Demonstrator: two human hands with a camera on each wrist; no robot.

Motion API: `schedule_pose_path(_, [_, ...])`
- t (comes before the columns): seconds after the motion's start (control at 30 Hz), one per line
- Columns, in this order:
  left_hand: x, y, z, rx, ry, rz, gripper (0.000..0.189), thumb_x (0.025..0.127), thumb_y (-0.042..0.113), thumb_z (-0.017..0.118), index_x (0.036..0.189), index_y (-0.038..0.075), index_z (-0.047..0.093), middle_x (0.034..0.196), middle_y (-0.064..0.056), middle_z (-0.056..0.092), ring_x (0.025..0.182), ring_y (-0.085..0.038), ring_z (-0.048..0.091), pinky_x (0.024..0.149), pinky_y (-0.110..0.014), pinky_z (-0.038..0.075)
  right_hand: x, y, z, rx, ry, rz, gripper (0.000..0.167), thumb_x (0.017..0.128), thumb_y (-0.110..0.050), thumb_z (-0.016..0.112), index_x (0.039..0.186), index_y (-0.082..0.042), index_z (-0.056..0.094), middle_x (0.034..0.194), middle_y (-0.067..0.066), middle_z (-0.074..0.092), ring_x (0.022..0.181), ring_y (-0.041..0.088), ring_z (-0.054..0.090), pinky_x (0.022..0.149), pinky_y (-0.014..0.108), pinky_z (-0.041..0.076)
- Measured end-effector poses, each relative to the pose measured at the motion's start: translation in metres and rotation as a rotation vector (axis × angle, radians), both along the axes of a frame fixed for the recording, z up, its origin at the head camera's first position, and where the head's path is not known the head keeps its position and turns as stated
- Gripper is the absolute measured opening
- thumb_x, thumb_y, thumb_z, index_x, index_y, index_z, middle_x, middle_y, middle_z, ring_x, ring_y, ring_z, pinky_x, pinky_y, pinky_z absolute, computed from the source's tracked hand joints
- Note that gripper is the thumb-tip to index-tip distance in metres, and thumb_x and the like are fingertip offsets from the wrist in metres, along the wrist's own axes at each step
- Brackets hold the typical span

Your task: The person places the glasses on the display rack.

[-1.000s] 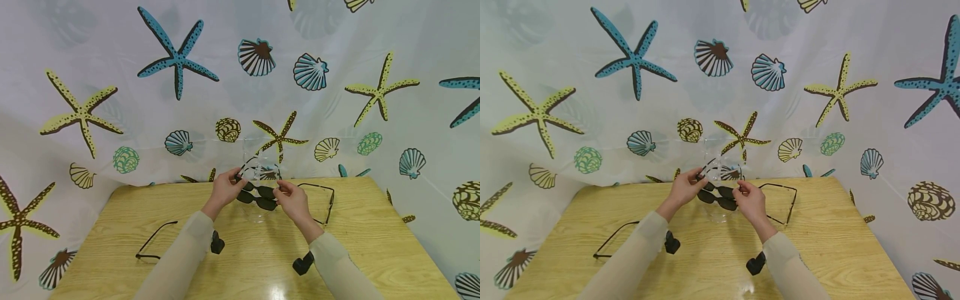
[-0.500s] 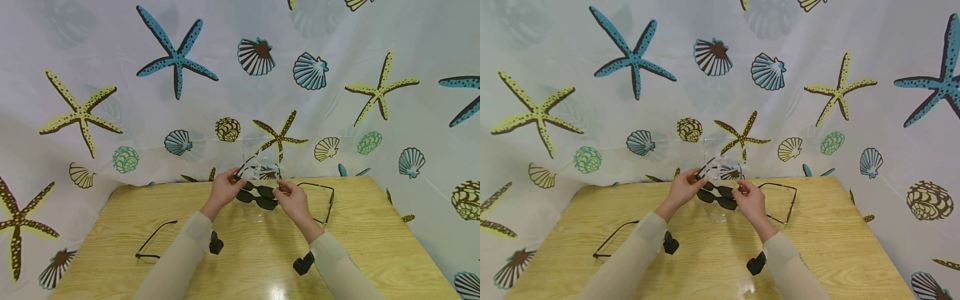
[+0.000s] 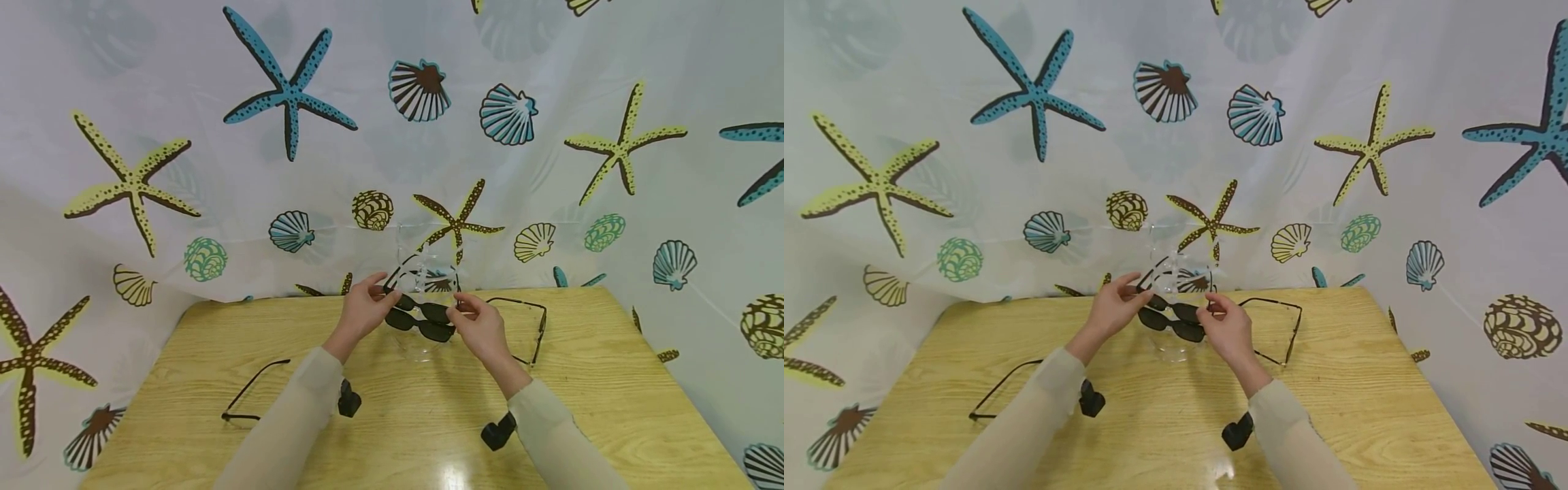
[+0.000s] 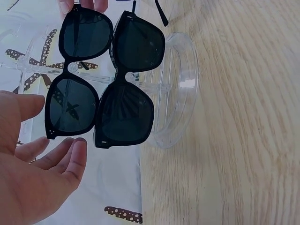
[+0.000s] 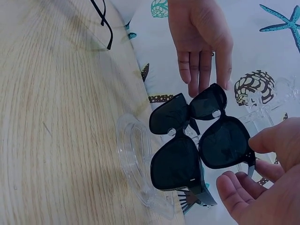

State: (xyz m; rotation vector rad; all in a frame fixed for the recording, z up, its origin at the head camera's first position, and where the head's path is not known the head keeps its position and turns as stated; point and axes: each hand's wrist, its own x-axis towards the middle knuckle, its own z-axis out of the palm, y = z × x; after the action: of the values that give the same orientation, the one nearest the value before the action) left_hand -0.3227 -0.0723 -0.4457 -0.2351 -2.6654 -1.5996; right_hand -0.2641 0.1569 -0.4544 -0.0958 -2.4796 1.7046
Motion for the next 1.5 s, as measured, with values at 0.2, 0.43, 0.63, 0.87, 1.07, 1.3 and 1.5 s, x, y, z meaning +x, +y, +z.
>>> schedule_pose_path(0.2, [0.004, -0.006, 0.000, 0.024, -0.021, -0.009, 0.062, 0.103, 0.030, 0.070, 0.158, 0.011, 0.050, 0.143, -0.024, 0.062, 0.131, -0.041, 0.063, 0.106, -0.054, 0.055, 0.003, 0.003, 0.001, 0.020, 0.001, -0.004, 0.046, 0.102, -0.025, 0.069, 0.146, -0.013, 0.064, 0.131, 0.017, 0.072, 0.116, 0.034, 0.071, 0.089, 0.046, 0.060])
schedule_pose_path(0.43, [0.013, -0.018, -0.002, -0.010, -0.016, -0.003, 0.061, 0.103, 0.031, 0.070, 0.157, 0.012, 0.050, 0.144, -0.022, 0.063, 0.131, -0.040, 0.063, 0.107, -0.054, 0.054, 0.011, 0.010, 0.006, 0.017, 0.006, 0.030, 0.046, 0.103, -0.026, 0.069, 0.147, -0.014, 0.063, 0.138, 0.019, 0.066, 0.121, 0.036, 0.067, 0.085, 0.042, 0.062])
schedule_pose_path(0.63, [0.026, -0.036, -0.002, -0.027, -0.001, -0.012, 0.054, 0.102, 0.031, 0.071, 0.151, 0.012, 0.057, 0.134, -0.020, 0.069, 0.125, -0.037, 0.067, 0.103, -0.053, 0.056, 0.024, 0.013, 0.007, 0.039, -0.002, 0.038, 0.045, 0.104, -0.025, 0.068, 0.146, -0.011, 0.063, 0.137, 0.019, 0.066, 0.122, 0.037, 0.065, 0.094, 0.050, 0.058])
schedule_pose_path(0.87, [0.049, -0.072, -0.001, -0.082, 0.017, -0.036, 0.044, 0.103, 0.029, 0.071, 0.142, 0.011, 0.063, 0.124, -0.016, 0.073, 0.116, -0.034, 0.070, 0.093, -0.049, 0.060, 0.039, 0.000, -0.004, 0.021, 0.017, 0.042, 0.039, 0.102, -0.024, 0.072, 0.139, -0.011, 0.069, 0.120, 0.012, 0.073, 0.110, 0.029, 0.070, 0.091, 0.044, 0.058])
schedule_pose_path(1.07, [0.072, -0.110, -0.006, -0.132, 0.020, -0.053, 0.042, 0.103, 0.027, 0.071, 0.139, 0.007, 0.063, 0.123, -0.017, 0.072, 0.113, -0.033, 0.070, 0.094, -0.050, 0.059, 0.049, -0.022, -0.016, -0.008, 0.038, 0.107, 0.032, 0.100, -0.017, 0.072, 0.132, -0.009, 0.073, 0.113, 0.009, 0.075, 0.103, 0.023, 0.070, 0.085, 0.036, 0.058])
schedule_pose_path(1.3, [0.093, -0.154, -0.014, -0.187, 0.008, -0.023, 0.050, 0.103, 0.033, 0.070, 0.146, 0.008, 0.059, 0.128, -0.020, 0.070, 0.113, -0.034, 0.071, 0.090, -0.046, 0.061, 0.055, -0.048, -0.023, -0.015, 0.024, 0.198, 0.030, 0.100, -0.018, 0.073, 0.129, -0.010, 0.074, 0.111, 0.010, 0.074, 0.099, 0.022, 0.070, 0.084, 0.034, 0.058])
schedule_pose_path(1.5, [0.108, -0.187, -0.016, -0.233, -0.027, 0.016, 0.056, 0.104, 0.035, 0.069, 0.150, 0.007, 0.055, 0.133, -0.024, 0.067, 0.116, -0.038, 0.070, 0.090, -0.050, 0.061, 0.057, -0.064, -0.030, -0.016, 0.028, 0.281, 0.035, 0.100, -0.022, 0.073, 0.133, -0.009, 0.072, 0.111, 0.011, 0.074, 0.096, 0.020, 0.070, 0.080, 0.030, 0.057])
